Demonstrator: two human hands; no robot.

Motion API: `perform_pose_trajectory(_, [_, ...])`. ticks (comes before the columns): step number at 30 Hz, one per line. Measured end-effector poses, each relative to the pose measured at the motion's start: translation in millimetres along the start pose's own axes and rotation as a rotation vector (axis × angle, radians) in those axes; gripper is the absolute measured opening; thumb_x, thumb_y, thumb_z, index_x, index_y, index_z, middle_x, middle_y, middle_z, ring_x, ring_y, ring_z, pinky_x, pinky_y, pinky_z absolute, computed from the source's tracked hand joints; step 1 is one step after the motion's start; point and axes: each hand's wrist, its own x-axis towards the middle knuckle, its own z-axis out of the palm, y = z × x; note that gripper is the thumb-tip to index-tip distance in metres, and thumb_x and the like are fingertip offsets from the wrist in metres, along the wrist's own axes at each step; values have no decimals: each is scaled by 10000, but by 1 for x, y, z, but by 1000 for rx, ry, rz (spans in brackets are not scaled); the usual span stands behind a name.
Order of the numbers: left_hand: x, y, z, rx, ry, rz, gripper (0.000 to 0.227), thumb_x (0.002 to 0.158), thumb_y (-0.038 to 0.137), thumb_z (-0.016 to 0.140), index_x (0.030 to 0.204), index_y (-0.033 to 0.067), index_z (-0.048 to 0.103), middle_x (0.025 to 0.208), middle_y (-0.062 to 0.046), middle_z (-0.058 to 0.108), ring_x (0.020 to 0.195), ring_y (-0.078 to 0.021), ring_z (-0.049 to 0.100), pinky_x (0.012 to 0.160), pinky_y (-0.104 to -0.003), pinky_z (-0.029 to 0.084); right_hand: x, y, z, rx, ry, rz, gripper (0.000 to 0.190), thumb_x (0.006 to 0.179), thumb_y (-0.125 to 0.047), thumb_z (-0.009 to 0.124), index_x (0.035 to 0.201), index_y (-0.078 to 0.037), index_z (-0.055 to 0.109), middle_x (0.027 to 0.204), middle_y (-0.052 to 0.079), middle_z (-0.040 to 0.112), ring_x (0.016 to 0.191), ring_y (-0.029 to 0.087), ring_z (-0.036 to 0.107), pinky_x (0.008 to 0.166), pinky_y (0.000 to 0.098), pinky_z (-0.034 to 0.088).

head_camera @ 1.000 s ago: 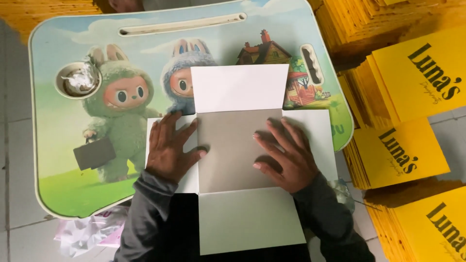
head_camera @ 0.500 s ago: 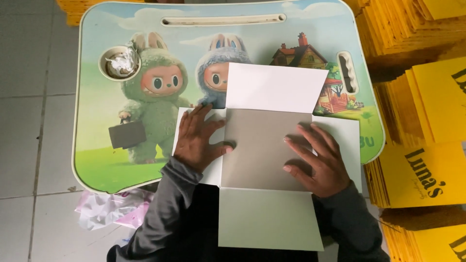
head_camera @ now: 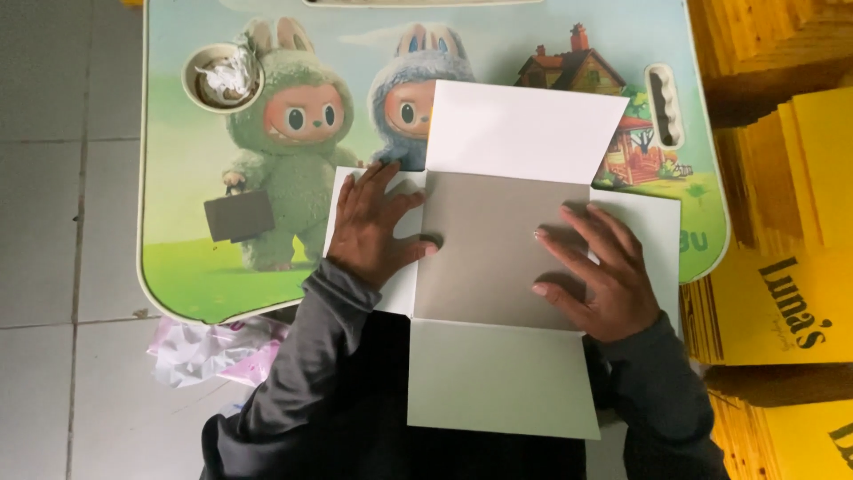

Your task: The person sits on the floor at a small children's desk and assembles yellow printed paper envelopes, working one at a time. They open a white paper insert, apply glue with a small sponge to the envelope flap, fold the flap over the insert, and press it flat before setting the finished envelope on a stack.

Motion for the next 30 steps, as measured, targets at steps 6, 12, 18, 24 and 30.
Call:
perform_pose_trajectory(6, [6, 2, -4, 9, -39, 4, 737, 678, 708, 759, 1235, 230, 695, 1481, -173, 490, 1449, -424, 392, 1203, -669, 182, -1, 6, 2, -4, -9, 9, 601, 869, -541, 728, 1380, -229, 678, 1500, 150, 540, 1422, 448, 450, 1233, 570, 262])
perform_pose_trajectory(12, [7, 3, -9, -36, -73, -26, 773, 647, 723, 758, 1236, 225, 692, 1481, -192, 487, 1462, -430, 367, 1204, -684, 151, 0, 8, 3, 13, 5, -31, 609, 850, -536, 742, 1362, -209, 693, 1492, 173, 545, 1412, 474, 452, 1206, 598, 280])
perform_pose_trajectory(18, [9, 6, -16, -8, -138, -34, 720, 719, 687, 762, 1259, 217, 683, 1507, -200, 452, 1479, -422, 332, 1202, -682, 150, 0, 9, 6, -18, 36, -79, 618, 847, -550, 739, 1361, -209, 696, 1486, 185, 549, 1407, 477, 455, 1201, 590, 288])
perform_pose_trajectory(24, [3, 13, -8, 59, -102, -21, 694, 737, 614, 795, 1281, 208, 649, 1525, -195, 441, 1472, -416, 350, 1198, -676, 168, 1, 5, 6, -95, 51, -74, 623, 864, -587, 709, 1368, -221, 692, 1490, 153, 548, 1418, 451, 440, 1209, 558, 288])
perform_pose_trajectory(30, [0, 49, 31, 307, -71, 378, 590, 1053, 325, 92, 1600, 408, 294, 1692, -40, 234, 1536, -356, 277, 1187, -672, 224, 3, 0, -7, -4, -11, -17, 593, 941, -563, 658, 1416, -209, 641, 1546, 143, 483, 1468, 450, 354, 1223, 576, 237])
